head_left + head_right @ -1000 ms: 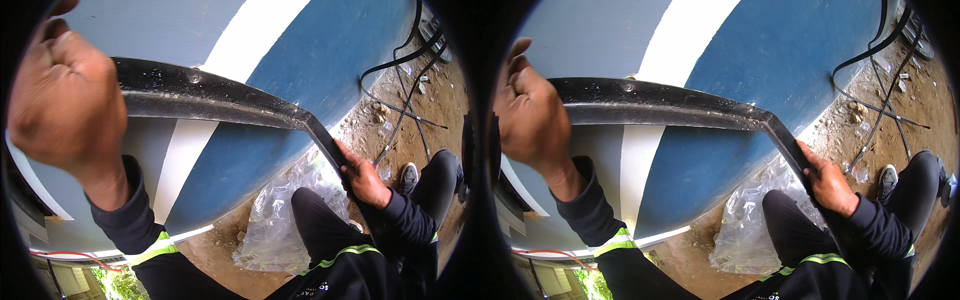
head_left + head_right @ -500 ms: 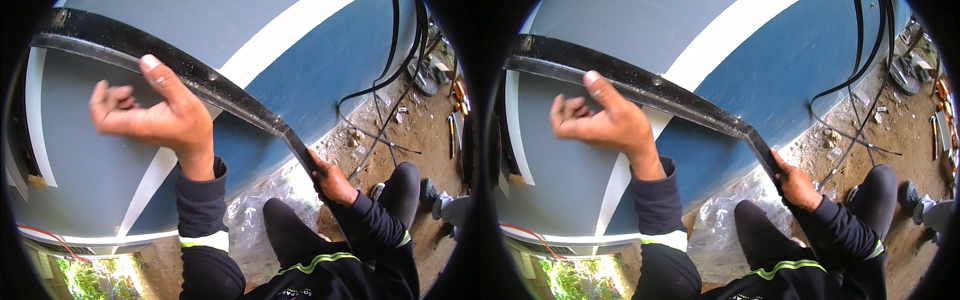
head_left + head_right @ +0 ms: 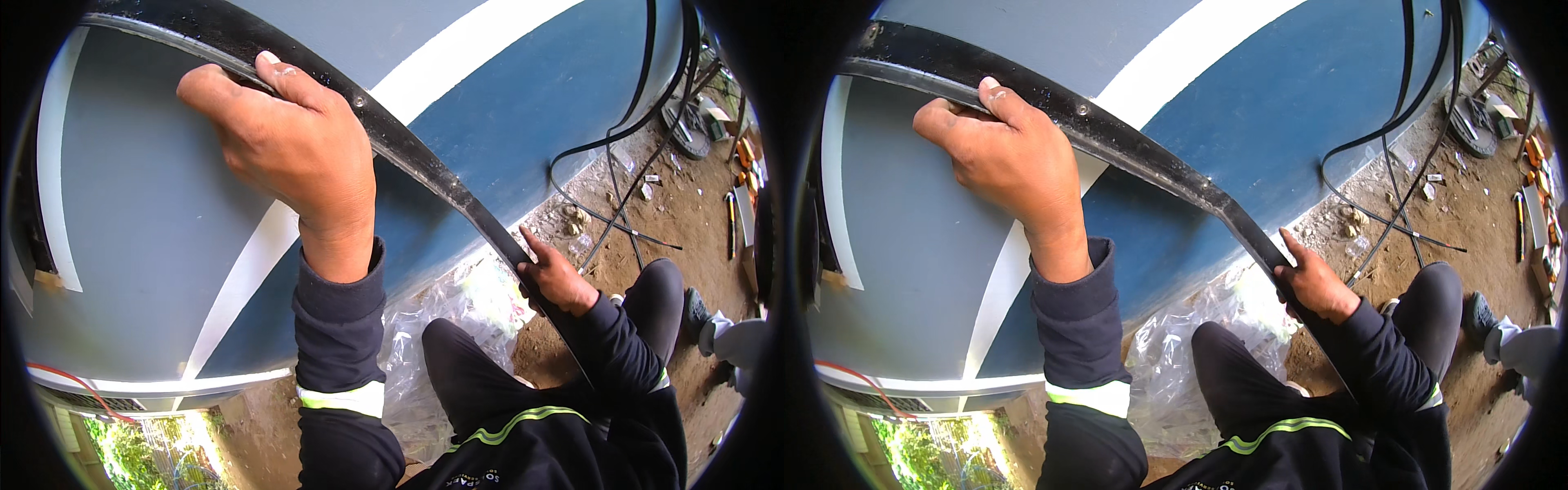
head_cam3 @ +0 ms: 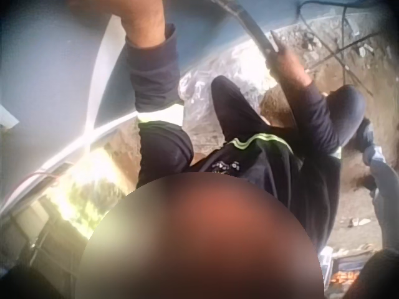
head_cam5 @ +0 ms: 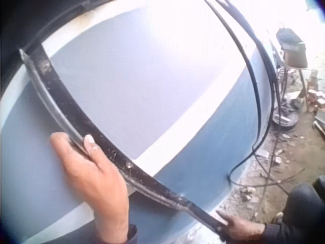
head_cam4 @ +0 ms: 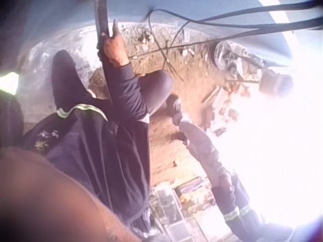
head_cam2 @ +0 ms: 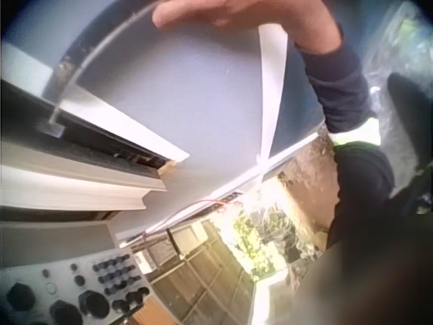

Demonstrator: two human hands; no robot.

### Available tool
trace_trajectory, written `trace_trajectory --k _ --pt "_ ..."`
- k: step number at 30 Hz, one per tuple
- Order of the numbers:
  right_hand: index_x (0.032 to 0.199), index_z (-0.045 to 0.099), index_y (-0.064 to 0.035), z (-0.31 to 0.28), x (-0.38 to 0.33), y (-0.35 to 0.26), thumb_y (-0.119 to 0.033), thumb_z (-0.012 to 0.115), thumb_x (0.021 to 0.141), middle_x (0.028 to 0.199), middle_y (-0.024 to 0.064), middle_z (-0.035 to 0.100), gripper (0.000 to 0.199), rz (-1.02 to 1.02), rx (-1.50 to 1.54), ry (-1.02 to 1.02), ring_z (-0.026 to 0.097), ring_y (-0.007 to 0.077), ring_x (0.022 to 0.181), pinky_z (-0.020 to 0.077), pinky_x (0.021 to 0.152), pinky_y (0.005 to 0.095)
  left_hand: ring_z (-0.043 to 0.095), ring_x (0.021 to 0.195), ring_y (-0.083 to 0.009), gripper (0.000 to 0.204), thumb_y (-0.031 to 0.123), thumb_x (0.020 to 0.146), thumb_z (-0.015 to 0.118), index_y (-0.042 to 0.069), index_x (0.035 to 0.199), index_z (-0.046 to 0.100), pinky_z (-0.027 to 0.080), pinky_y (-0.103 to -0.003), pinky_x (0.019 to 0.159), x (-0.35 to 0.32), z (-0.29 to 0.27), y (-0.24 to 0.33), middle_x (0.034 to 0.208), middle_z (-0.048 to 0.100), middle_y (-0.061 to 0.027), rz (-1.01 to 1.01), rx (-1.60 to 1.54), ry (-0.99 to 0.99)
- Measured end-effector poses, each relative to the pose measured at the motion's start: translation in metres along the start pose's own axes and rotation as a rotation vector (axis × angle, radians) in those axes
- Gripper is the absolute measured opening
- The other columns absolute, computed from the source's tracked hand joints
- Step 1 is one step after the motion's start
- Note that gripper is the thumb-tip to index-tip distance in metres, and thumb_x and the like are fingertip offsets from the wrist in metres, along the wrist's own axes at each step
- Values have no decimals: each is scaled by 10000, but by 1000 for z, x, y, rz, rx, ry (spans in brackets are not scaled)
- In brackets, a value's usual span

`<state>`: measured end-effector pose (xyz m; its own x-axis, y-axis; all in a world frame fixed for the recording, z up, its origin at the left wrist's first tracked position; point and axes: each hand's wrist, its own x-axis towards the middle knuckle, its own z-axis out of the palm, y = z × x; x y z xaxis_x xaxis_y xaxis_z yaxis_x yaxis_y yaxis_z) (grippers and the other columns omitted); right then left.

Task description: The person positions a black metal trim piece against the side of a blue and white boat hull and secures it with screws. They repeatedly adjust the trim's position and insert screws by hand into pre-drilled holes along the trim's length.

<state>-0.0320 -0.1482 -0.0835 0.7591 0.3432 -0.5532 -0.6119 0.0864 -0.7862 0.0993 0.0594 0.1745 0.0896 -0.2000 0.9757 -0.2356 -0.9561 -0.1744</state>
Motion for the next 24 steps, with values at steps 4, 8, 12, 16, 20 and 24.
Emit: trace_trajectory --k 4,8,12,16,20,24 --pt "1486 508 12 25 6 6 -107 538 1094 766 81 625 411 83 -68 18 585 165 569 503 474 340 683 765 -487 210 41 1018 588 -20 1095 403 525 -496 674 -2 -1 10 783 569 -242 -81 17 -7" --pt "1272 553 10 27 16 17 -119 541 1102 714 46 578 214 15 -135 57 559 159 526 475 429 351 656 660 -504 220 30 1018 585 -26 1104 390 523 -492 629 -2 13 15 676 551 -207 -89 6 89" --pt "1253 586 56 4 17 18 -108 550 1096 752 54 606 229 10 -99 21 567 153 547 482 457 341 635 626 -515 226 22 1015 600 -29 1092 394 492 -491 585 -2 14 11 641 533 -205 -68 -39 101" --pt "1133 583 6 14 19 27 -110 570 1085 709 57 565 127 -39 -41 -38 545 169 531 469 470 367 629 733 -554 225 61 1031 598 -41 1112 414 484 -565 682 -5 14 12 781 558 -269 -128 7 81" --pt "1127 600 -3 6 25 31 -129 592 1079 706 69 590 135 -26 -99 28 615 195 570 484 478 390 610 856 -591 250 104 1054 588 -60 1162 435 463 -597 786 -5 15 18 929 590 -322 -160 21 96" --pt "1209 555 -2 8 29 32 -66 554 1068 748 92 571 155 -14 26 -71 590 222 584 505 492 415 667 841 -517 247 109 1070 588 -65 1196 465 528 -510 749 -1 15 25 943 620 -287 -205 3 108"
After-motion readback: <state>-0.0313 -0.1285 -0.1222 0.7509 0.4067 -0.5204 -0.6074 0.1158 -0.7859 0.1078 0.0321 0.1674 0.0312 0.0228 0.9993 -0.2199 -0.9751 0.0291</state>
